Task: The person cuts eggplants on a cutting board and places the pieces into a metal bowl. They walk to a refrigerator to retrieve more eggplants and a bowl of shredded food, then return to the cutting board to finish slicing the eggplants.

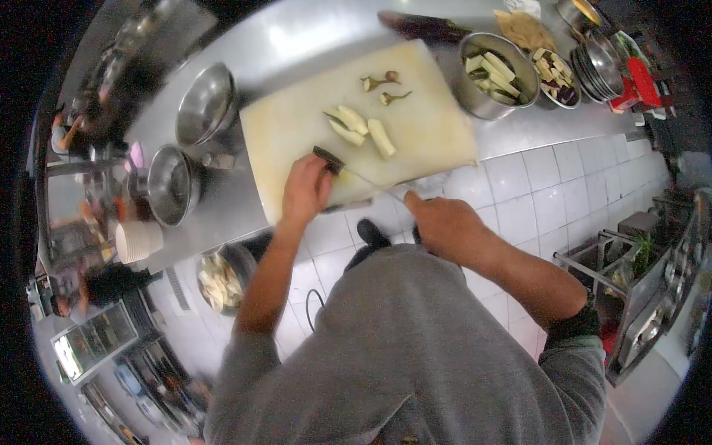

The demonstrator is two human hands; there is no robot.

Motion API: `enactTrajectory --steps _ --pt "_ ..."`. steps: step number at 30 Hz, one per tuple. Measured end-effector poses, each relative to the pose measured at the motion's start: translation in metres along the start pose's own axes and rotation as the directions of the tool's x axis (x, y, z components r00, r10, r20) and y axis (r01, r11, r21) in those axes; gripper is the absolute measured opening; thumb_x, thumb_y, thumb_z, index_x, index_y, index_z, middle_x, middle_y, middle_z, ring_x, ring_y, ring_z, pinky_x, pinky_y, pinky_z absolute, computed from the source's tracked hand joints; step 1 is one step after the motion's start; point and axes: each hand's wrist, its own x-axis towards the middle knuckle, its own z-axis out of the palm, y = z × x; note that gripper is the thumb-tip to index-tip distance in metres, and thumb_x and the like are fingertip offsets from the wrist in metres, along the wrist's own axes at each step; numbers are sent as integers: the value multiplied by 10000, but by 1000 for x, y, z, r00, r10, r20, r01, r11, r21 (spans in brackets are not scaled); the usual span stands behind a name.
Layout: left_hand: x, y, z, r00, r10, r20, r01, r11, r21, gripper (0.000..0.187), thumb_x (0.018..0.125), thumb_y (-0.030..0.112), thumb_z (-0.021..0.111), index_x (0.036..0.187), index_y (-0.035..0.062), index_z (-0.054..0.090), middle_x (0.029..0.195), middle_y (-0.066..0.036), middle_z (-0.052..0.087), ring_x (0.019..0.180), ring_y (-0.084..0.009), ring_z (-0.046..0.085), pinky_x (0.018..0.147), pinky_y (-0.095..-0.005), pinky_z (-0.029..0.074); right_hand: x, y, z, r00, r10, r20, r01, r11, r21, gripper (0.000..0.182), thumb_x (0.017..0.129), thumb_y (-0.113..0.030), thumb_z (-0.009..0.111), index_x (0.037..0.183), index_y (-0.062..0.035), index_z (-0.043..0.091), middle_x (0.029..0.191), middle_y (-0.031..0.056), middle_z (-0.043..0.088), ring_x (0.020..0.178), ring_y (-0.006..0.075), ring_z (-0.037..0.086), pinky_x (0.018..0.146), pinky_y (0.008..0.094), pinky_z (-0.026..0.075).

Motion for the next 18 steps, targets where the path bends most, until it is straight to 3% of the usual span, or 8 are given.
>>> enactTrajectory --steps 6,9,12,15,18 --pt "0 -1 0 1000 15 -12 -15 1000 -7 317 787 6 736 1095 9 660 1161 -172 640 1033 -366 626 897 -431 543 22 -4 22 1000 8 6 -8 1000 19 318 881 -15 521 1194 1 463 806 263 681 798 468 681 716 566 524" --pt "1 -2 -1 1000 -14 14 15 1000 -26 306 797 11 730 1097 -3 672 1143 -197 650 1040 -383 633 907 -435 543 67 -6 49 995 -29 -97 36 996 77 354 878 -21 529 1225 -11 459 830 271 687 813 478 679 729 582 518" --pt "1 4 -2 997 -65 44 65 998 0 302 811 18 722 1110 -1 681 1132 -204 651 1052 -385 633 913 -434 541 61 4 56 999 11 -51 -7 998 70 310 921 -54 523 1224 -21 466 837 282 682 839 487 672 747 596 505" --pt "-10 1 -9 994 -84 65 81 996 45 310 811 36 729 1117 24 679 1135 -165 638 1044 -362 618 895 -431 539 37 34 41 995 23 97 -37 990 137 263 971 -91 502 1224 -23 478 828 286 673 845 495 663 750 604 495" --pt "-24 -1 -10 991 -112 75 110 993 40 310 806 47 738 1110 35 679 1140 -146 628 1048 -349 609 887 -429 538 43 38 31 999 -51 16 48 990 131 247 1005 -115 483 1236 -28 479 814 289 664 820 490 660 729 599 494"
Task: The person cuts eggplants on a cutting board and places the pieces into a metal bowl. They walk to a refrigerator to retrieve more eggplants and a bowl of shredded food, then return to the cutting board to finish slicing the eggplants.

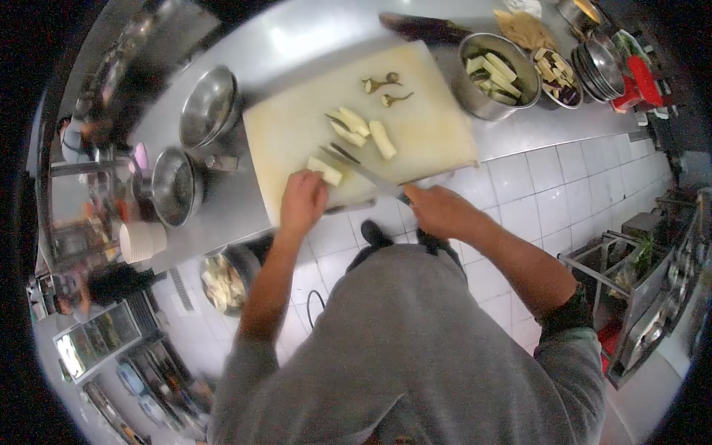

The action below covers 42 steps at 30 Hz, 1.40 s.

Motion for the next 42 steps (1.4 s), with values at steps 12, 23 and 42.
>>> enactTrajectory --steps 12,23,42 --pt "2 0 -2 998 53 -17 -53 999 8 317 786 49 747 1093 31 673 1146 -133 621 1032 -340 605 887 -425 539 -8 -39 16 1000 -25 5 25 994 -111 275 909 -30 496 1179 12 461 808 258 675 803 460 677 712 568 517" --pt "-3 5 -19 998 63 -14 -61 995 80 264 788 66 730 1047 44 681 1086 -145 641 1018 -363 591 901 -464 461 28 -8 -20 985 -160 63 152 981 120 276 1002 -200 532 1204 -14 503 978 300 675 917 486 666 792 570 507" --pt "55 4 -4 1000 -7 13 8 999 -38 123 858 9 690 978 11 721 1047 -141 689 960 -350 658 833 -413 539 -17 -35 -18 992 -1 -129 -29 971 -237 311 920 -71 483 1219 0 533 824 234 705 807 418 718 717 537 571"
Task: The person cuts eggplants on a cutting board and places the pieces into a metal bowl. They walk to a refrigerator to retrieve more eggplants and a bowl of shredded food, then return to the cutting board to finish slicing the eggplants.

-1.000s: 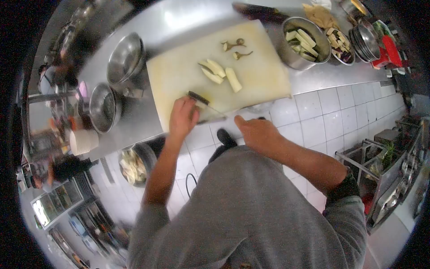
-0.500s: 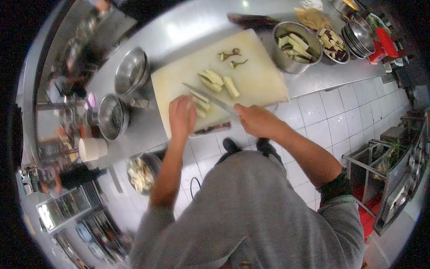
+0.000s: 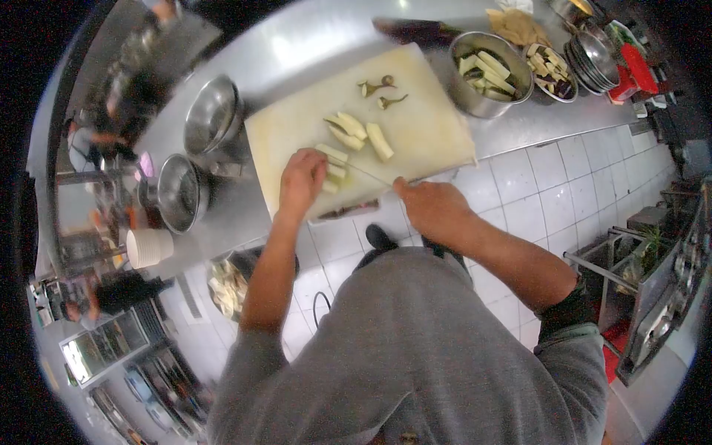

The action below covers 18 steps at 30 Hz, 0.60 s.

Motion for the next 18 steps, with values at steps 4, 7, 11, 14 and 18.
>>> enactTrajectory --steps 4,7,11,14,18 --pt "-1 -1 3 999 -7 -40 7 1000 -14 126 854 -9 686 972 16 719 1029 -137 693 954 -343 664 817 -404 544 4 -1 -16 998 13 59 -10 998 -58 304 927 -73 484 1219 -2 535 822 229 706 805 406 723 705 528 576" --pt "-2 -2 6 998 -14 -65 13 1000 -16 131 847 -8 691 972 19 719 1024 -135 694 946 -338 667 813 -402 547 17 5 -10 997 7 70 -7 1000 0 304 895 -43 518 1198 -20 512 829 243 697 820 435 704 708 540 553" --pt "-3 -4 9 997 -44 -57 45 999 15 140 846 5 694 980 28 726 1024 -130 697 940 -341 666 812 -393 553 63 24 45 996 -74 -51 78 994 82 306 879 -38 530 1183 -40 505 850 246 690 857 464 686 731 563 534" --pt "-7 -10 2 1000 -16 25 13 993 114 125 910 51 676 1013 16 737 1067 -154 700 957 -339 673 856 -398 556 22 42 26 999 -3 32 0 995 101 254 925 -75 512 1178 -52 509 856 242 690 857 488 671 745 583 525" --pt "-33 -10 10 971 -222 -87 215 973 -78 377 926 127 698 1281 14 643 1296 -241 614 1200 -401 581 1024 -434 482 -34 66 -16 940 126 317 -245 895 372 183 1054 -218 500 1175 -87 540 830 145 657 749 291 663 670 454 557"
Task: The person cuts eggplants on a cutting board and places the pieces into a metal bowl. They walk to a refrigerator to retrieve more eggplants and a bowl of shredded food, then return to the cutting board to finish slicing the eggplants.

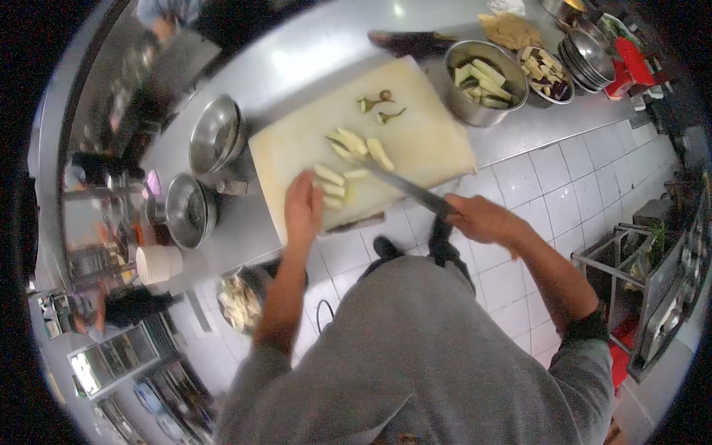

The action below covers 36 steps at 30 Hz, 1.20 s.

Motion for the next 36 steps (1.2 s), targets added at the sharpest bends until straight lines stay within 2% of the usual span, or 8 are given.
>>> enactTrajectory --steps 2,3,6,9,21,24,32,36 --pt "-12 7 27 984 -14 -180 17 1000 17 546 949 197 698 1435 9 539 1447 -303 511 1341 -432 492 1135 -451 405 -11 19 15 994 103 -35 -90 958 272 201 1062 -212 499 1225 -103 540 819 89 635 728 203 628 618 383 539" --pt "-9 6 44 985 -112 -135 107 993 -44 749 940 379 706 1533 26 417 1550 -341 370 1462 -474 323 1205 -570 262 -14 29 29 987 155 -36 -127 907 402 213 1066 -208 499 1250 -111 540 814 61 625 718 160 611 593 347 530" --pt "37 61 61 980 -122 -156 149 974 172 830 891 518 715 1521 47 451 1564 -296 382 1465 -485 306 1169 -685 222 4 44 75 988 121 -94 -35 775 631 391 1044 -198 516 1428 -132 483 782 20 611 639 118 582 556 288 508" --pt "66 91 71 998 -47 52 26 941 339 823 866 574 721 1455 28 541 1552 -244 438 1462 -472 327 1144 -718 215 36 12 85 993 75 -86 14 669 743 364 1031 -221 535 1370 -93 514 737 15 588 597 103 571 493 274 472" --pt "61 36 90 934 -80 -347 66 996 -52 387 793 145 743 1150 7 686 1312 -191 626 1221 -391 575 1059 -472 452 109 -39 93 980 -188 -63 177 684 708 272 1016 -238 508 1229 -68 506 706 63 615 530 166 583 459 328 510" --pt "71 76 77 939 -142 -313 109 986 -123 368 789 132 740 1136 19 686 1295 -181 632 1221 -372 581 1052 -456 460 91 -37 83 969 -214 -126 241 685 688 275 1020 -229 507 1237 -62 480 715 64 615 528 161 580 450 329 502" --pt "174 259 164 930 229 -287 -320 888 -330 460 785 204 722 1190 -10 677 1280 -196 647 1221 -356 609 1071 -416 456 -25 5 -26 905 135 -403 246 606 757 191 1037 -190 496 1208 -106 492 724 41 578 535 119 551 448 277 482" --pt "208 264 221 964 234 125 -190 938 -290 532 814 338 789 1200 -13 681 1311 -229 633 1247 -372 588 1086 -414 447 -50 54 -65 797 318 -514 153 716 681 214 1020 -171 474 1209 -73 488 757 63 593 537 122 554 447 272 483"
